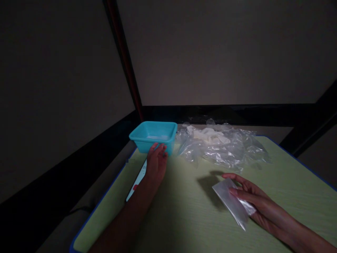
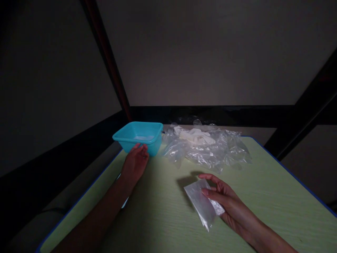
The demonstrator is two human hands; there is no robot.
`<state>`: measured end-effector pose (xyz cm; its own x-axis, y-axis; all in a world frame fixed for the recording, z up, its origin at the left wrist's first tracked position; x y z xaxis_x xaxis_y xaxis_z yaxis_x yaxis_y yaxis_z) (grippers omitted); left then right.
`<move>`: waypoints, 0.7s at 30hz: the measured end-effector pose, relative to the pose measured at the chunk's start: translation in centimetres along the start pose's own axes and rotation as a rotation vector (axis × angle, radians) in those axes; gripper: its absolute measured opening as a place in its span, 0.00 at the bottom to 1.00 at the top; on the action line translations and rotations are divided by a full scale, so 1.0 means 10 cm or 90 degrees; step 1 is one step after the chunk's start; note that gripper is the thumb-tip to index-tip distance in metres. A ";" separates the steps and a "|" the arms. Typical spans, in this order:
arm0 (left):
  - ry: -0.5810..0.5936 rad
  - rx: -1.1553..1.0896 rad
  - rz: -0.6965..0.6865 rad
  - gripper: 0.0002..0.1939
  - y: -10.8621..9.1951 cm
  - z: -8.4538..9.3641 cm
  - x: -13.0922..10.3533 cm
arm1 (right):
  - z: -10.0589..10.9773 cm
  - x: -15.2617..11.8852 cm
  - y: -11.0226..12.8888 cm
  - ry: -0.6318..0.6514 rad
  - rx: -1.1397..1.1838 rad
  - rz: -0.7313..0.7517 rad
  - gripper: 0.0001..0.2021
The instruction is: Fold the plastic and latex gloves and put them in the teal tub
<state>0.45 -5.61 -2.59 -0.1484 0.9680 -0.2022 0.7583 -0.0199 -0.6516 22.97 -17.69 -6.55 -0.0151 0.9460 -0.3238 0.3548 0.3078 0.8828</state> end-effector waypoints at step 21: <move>0.059 -0.058 0.104 0.08 0.24 0.00 0.01 | -0.04 -0.01 0.03 0.013 -0.011 -0.003 0.19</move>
<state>2.30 -5.51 -4.17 0.0371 0.9728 -0.2285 0.8223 -0.1596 -0.5462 22.75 -17.61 -6.14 -0.0362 0.9466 -0.3205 0.3384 0.3133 0.8873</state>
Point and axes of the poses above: each hand's wrist, its own x-axis towards the middle knuckle, its own z-axis out of the back of the hand, y = z × x, the point moved 5 cm from there along x, towards the middle knuckle
